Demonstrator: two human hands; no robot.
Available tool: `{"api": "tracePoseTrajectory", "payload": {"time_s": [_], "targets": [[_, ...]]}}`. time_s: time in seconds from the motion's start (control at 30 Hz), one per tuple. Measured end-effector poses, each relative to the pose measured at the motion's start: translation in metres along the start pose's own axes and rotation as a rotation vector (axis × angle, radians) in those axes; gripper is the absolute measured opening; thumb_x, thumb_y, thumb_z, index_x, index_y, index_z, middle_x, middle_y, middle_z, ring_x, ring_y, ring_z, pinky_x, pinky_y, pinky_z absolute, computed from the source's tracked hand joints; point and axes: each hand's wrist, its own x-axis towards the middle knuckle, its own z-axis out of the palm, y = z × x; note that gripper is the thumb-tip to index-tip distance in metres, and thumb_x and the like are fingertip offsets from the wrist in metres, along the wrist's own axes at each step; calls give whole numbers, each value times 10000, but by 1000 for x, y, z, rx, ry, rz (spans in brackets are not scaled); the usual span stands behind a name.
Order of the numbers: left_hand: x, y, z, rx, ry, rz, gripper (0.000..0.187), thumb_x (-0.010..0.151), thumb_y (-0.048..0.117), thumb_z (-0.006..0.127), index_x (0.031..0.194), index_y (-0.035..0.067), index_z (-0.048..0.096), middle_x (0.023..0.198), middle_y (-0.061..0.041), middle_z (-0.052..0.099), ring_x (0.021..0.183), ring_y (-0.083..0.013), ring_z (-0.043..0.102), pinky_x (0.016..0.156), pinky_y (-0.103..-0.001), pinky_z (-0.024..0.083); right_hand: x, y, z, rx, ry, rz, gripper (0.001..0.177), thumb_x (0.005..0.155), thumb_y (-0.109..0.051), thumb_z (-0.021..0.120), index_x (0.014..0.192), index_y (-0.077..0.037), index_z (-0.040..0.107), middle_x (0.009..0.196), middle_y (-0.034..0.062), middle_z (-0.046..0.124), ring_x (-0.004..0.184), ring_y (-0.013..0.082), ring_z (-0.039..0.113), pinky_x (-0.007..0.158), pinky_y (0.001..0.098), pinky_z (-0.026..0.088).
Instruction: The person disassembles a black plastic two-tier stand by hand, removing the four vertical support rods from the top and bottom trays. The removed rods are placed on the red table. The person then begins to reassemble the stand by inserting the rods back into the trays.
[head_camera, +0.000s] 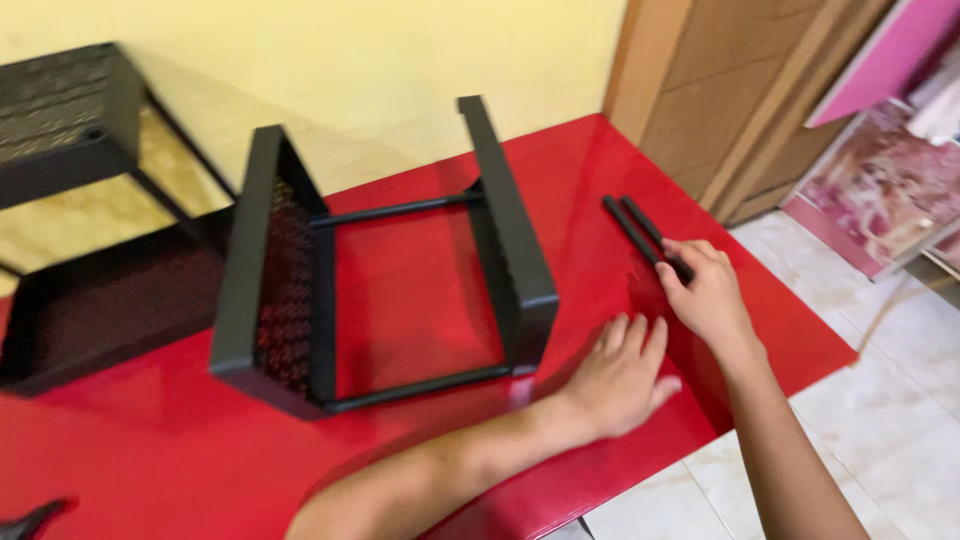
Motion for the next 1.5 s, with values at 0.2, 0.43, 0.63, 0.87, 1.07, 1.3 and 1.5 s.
{"api": "tracePoseTrajectory", "payload": {"time_s": [0.2, 0.43, 0.63, 0.87, 1.07, 1.3, 1.5], "targets": [[-113, -16, -90, -138, -82, 39, 565, 1023, 335, 560, 1431, -53, 522, 1398, -236, 579, 1350, -403, 511, 1150, -486, 418, -36, -107, -23, 235, -333, 86, 128, 899, -125, 730, 904, 4, 734, 829, 95, 733, 707, 214, 708, 635, 336, 538], [-226, -50, -181, 102, 57, -113, 165, 930, 202, 678, 980, 45, 680, 956, -143, 665, 937, -361, 640, 843, -478, 527, -61, -207, -1, 592, -894, -456, 250, 904, -165, 715, 1098, -9, 730, 1141, 108, 729, 1029, 260, 716, 865, 353, 574], [-281, -68, -214, 222, 134, -631, 274, 888, 311, 742, 937, 63, 636, 930, -135, 657, 878, -353, 656, 765, -466, 544, -64, -270, 74, 266, -530, -748, 419, 845, -162, 710, 1222, 10, 651, 1220, 157, 621, 1144, 330, 565, 916, 447, 471], [-271, -105, -234, -90, 399, -600, 815, 772, 276, 800, 1415, -32, 406, 1103, -233, 571, 957, -396, 616, 815, -449, 545, -51, -296, 135, 245, -650, -710, 381, 794, -109, 699, 1164, -21, 669, 1048, 148, 625, 993, 355, 602, 862, 467, 501], [-244, -126, -221, 83, 421, -482, 693, 931, 243, 753, 1428, -78, 392, 1262, -290, 522, 1186, -456, 521, 1014, -485, 479, -24, -289, 155, 329, -781, -652, 289, 715, -84, 675, 991, -1, 661, 965, 198, 659, 965, 400, 648, 863, 470, 545], [-225, -134, -215, 45, 485, -511, 695, 950, 220, 716, 1482, -55, 362, 1392, -310, 448, 1252, -490, 511, 1041, -509, 465, 25, -292, 179, 256, -1299, -361, 319, 881, -291, 621, 1052, -30, 689, 738, 105, 674, 679, 311, 673, 649, 448, 556], [-217, -149, -220, -81, 519, -500, 744, 983, 207, 677, 1538, -60, 260, 1556, -355, 372, 1368, -504, 464, 1060, -507, 477, 44, -292, 197, 539, -1562, -123, 287, 961, -274, 575, 1047, -26, 692, 764, 4, 654, 594, 143, 663, 576, 317, 581]]}}
